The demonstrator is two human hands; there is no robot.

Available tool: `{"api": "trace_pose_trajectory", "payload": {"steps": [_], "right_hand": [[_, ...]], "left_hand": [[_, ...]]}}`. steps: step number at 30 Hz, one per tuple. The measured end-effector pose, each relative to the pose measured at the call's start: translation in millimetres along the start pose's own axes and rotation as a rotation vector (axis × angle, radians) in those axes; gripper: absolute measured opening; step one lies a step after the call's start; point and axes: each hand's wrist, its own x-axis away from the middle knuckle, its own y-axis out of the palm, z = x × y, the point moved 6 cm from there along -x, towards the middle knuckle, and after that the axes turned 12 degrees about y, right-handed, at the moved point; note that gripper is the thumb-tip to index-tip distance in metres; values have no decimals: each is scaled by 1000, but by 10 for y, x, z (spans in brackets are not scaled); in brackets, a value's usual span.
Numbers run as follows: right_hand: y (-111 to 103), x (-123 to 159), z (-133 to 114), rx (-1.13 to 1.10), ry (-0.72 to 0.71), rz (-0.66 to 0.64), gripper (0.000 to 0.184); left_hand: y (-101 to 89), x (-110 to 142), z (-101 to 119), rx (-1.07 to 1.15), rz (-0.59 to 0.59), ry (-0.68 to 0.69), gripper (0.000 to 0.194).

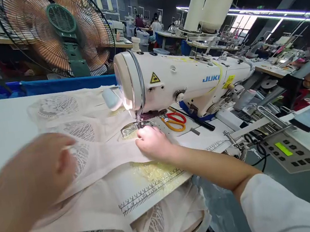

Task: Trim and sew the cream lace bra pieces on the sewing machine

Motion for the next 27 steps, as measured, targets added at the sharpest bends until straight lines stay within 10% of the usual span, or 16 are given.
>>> {"api": "trace_pose_trajectory", "payload": {"steps": [6,15,27], "right_hand": [[44,293,15,34,-170,-36,23],[-13,806,328,-186,-307,70,27],[-41,723,298,-153,-316,179,32]], "left_hand": [[676,-428,1187,240,-270,429,38],[811,-516,1114,-38,-355,359,36],[915,-766,1007,54,-535,245,39]]}}
